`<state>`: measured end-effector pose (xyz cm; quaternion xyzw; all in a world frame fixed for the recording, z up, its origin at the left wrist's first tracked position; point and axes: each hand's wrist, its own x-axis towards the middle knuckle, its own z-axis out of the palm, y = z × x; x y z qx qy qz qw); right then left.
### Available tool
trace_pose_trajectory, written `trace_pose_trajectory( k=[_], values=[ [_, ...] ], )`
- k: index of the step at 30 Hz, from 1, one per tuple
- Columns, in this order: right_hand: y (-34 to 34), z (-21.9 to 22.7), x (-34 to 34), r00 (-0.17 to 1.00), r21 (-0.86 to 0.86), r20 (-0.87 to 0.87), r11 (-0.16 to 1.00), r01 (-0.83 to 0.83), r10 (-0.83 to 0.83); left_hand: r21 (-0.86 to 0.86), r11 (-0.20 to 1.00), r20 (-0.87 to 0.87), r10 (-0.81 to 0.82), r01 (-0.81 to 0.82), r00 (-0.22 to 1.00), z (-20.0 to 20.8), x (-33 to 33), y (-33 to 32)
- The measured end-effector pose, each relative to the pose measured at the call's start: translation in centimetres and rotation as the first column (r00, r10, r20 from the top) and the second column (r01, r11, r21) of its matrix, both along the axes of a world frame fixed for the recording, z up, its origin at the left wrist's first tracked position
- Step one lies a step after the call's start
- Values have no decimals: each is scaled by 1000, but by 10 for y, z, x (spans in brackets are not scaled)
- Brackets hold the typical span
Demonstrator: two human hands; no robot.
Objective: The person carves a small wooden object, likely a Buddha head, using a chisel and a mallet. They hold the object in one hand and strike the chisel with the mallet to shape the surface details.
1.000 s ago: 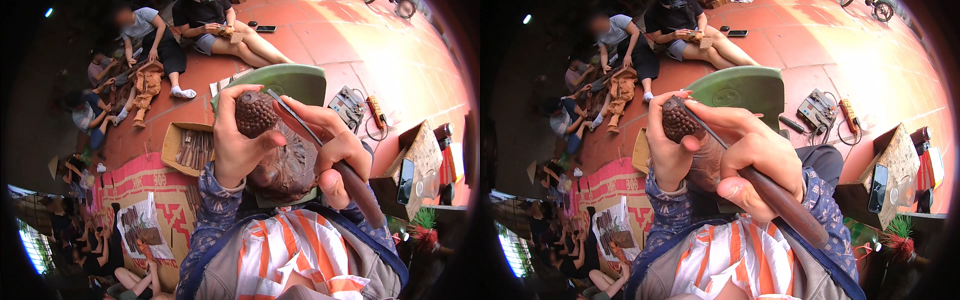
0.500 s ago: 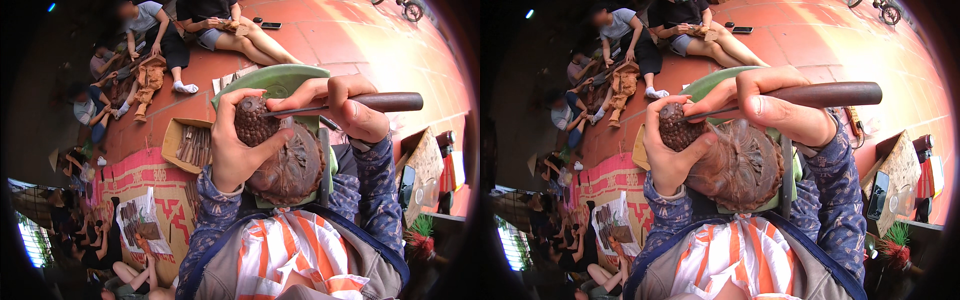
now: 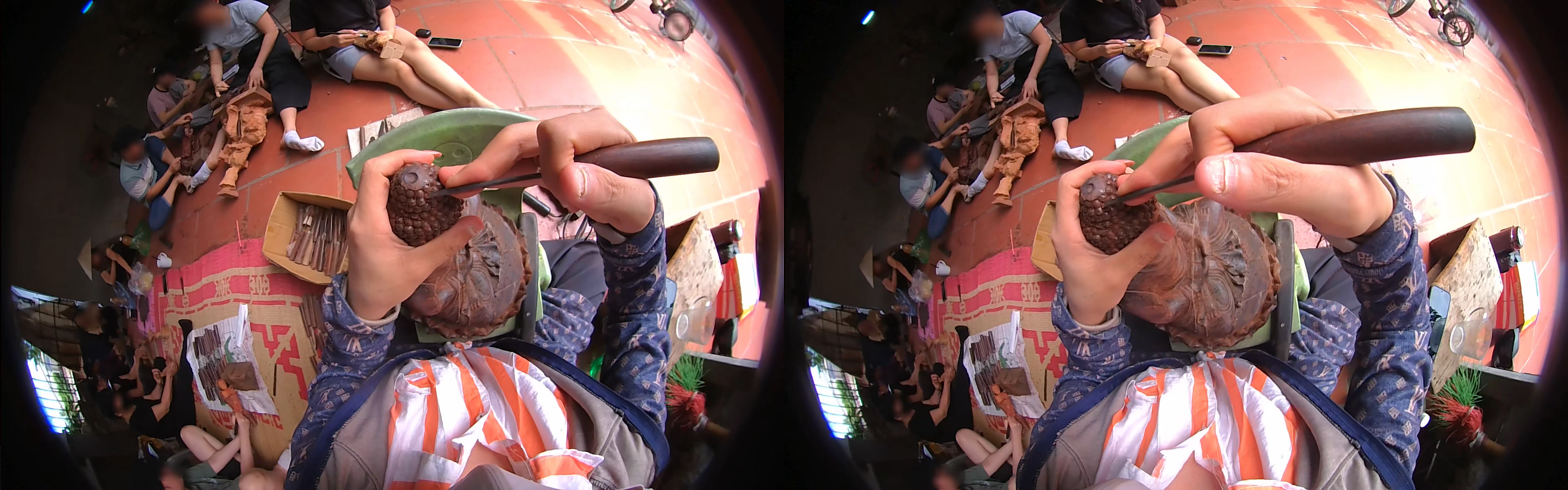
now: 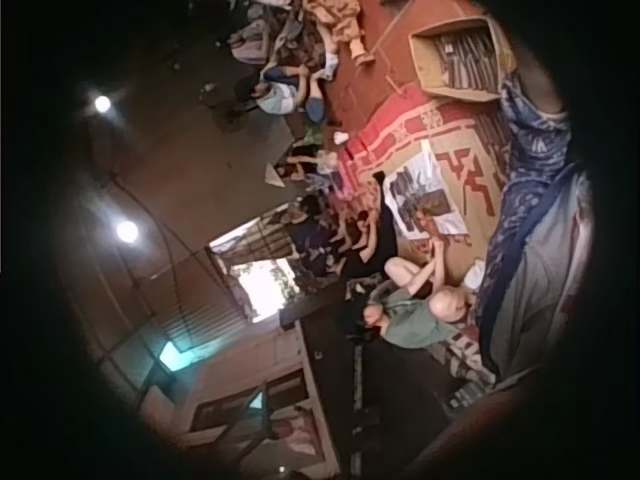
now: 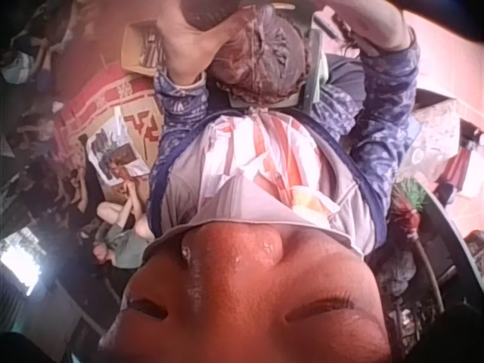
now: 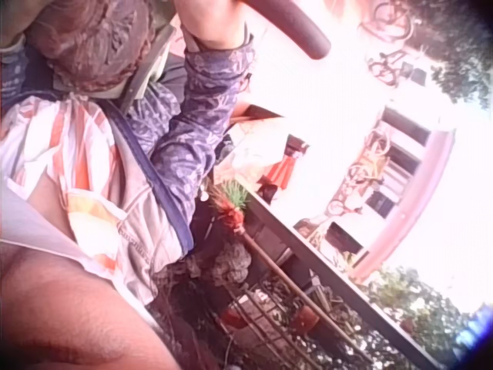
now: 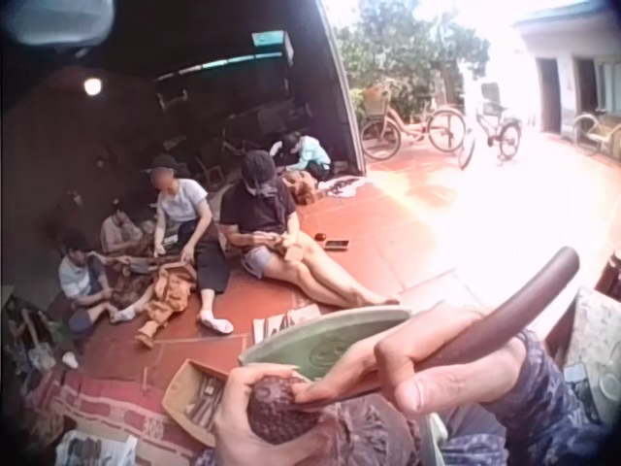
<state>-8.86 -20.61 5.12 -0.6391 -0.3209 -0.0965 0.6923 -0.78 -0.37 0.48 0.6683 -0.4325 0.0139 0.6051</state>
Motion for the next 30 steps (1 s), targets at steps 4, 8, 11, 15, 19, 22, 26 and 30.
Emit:
trace_pose_trajectory(
  k=[4, 8, 11, 15, 19, 22, 26, 30],
  values=[
    [-1, -5, 4, 1000, 45, -1, 999, -9, 9, -6, 1000, 49, 0, 0, 999, 0, 1, -2],
    [1, -5, 4, 1000, 61, -25, 998, -8, 9, 16, 1000, 42, -6, 5, 999, 2, 0, 1],
    [0, -1, 2, 1000, 14, -29, 1000, -1, 1, 31, 999, 15, -10, 10, 1000, 1, 0, 3],
    [0, 11, -5, 998, -79, -49, 996, 38, -42, 38, 999, 45, 27, -29, 999, 3, -1, 0],
    [7, 11, -10, 998, -109, -5, 992, 70, -70, 24, 999, 56, 48, -49, 997, 2, -3, 0],
    [9, 4, -7, 997, -105, 53, 993, 57, -52, 26, 997, 105, 64, -68, 992, 3, -3, 0],
    [9, -7, -5, 980, -122, 191, 990, 71, -47, 14, 997, 129, 71, -73, 989, 2, -2, -3],
    [3, -14, 5, 937, -161, 347, 986, 36, 22, -7, 998, 104, 61, -61, 993, 5, -4, -4]
  ],
)
